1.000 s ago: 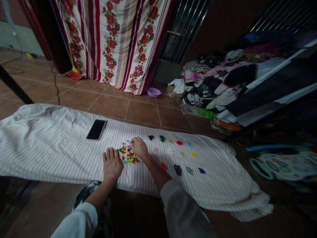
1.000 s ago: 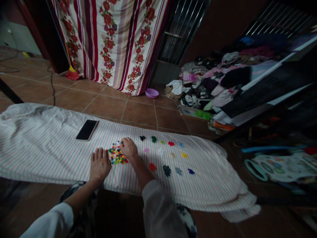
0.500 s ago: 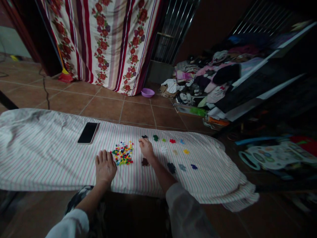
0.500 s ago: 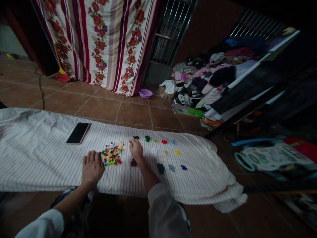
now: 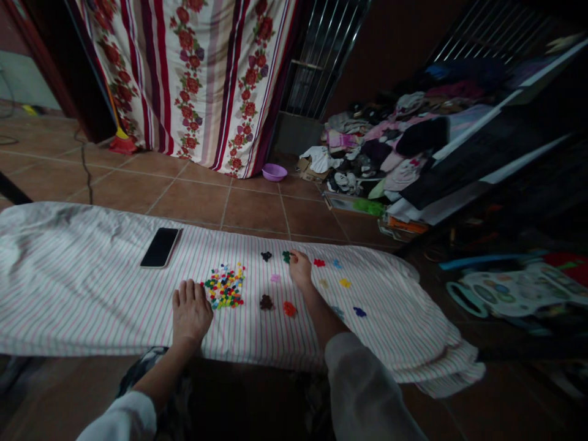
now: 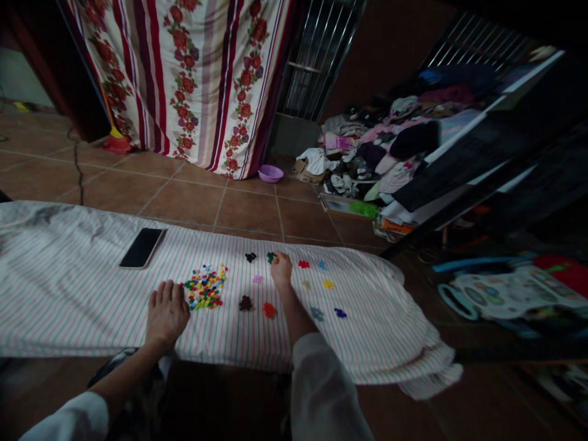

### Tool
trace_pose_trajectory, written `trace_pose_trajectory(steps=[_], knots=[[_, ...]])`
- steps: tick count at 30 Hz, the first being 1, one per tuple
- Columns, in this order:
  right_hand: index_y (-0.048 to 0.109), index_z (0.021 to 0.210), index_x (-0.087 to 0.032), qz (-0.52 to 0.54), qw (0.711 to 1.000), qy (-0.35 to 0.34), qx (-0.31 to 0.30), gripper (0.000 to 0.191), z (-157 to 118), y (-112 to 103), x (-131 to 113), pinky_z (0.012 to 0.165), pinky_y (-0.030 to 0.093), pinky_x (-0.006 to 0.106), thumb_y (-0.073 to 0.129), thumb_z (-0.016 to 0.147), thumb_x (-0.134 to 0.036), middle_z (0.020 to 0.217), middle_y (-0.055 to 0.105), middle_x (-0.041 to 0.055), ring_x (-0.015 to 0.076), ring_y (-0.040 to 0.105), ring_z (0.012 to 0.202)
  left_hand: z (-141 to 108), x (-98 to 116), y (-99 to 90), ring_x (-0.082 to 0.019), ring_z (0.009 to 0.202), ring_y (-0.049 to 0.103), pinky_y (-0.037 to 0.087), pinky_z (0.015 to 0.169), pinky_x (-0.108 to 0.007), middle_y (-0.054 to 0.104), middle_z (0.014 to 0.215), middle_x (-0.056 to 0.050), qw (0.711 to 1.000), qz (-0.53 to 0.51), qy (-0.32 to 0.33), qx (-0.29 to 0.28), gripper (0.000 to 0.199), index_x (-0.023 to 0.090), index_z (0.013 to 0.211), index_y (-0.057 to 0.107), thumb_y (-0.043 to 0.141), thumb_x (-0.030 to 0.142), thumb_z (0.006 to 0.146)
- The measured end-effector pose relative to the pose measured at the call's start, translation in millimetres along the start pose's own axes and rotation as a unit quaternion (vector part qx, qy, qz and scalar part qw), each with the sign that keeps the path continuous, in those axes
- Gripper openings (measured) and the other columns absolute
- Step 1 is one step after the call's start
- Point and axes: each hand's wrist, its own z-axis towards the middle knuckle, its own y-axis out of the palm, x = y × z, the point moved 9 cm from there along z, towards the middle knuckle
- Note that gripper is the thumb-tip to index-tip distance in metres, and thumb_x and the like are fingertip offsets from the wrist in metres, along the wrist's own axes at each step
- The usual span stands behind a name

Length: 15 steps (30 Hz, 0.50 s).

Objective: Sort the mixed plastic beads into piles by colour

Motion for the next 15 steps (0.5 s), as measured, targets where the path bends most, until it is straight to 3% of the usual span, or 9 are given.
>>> trace_pose_trajectory(steps=[15], knots=[[0.07, 0.104, -0.015, -0.086, 0.995, -0.002, -0.058, 0.041, 25, 23, 9, 0.094, 0.046, 0.032, 0.044, 0.075, -0.004, 0.105, 0.071, 0.0123, 0.0216, 0.064, 0.103, 0, -1, 3.7, -0.036, 0.131, 0.044, 0.034, 0.108, -0.052, 0.055, 0.132, -0.024, 1.0, 0.022, -0.004, -0.005, 0.045, 0.004, 0.12, 0.057, 0.037, 0.024, 0.085]])
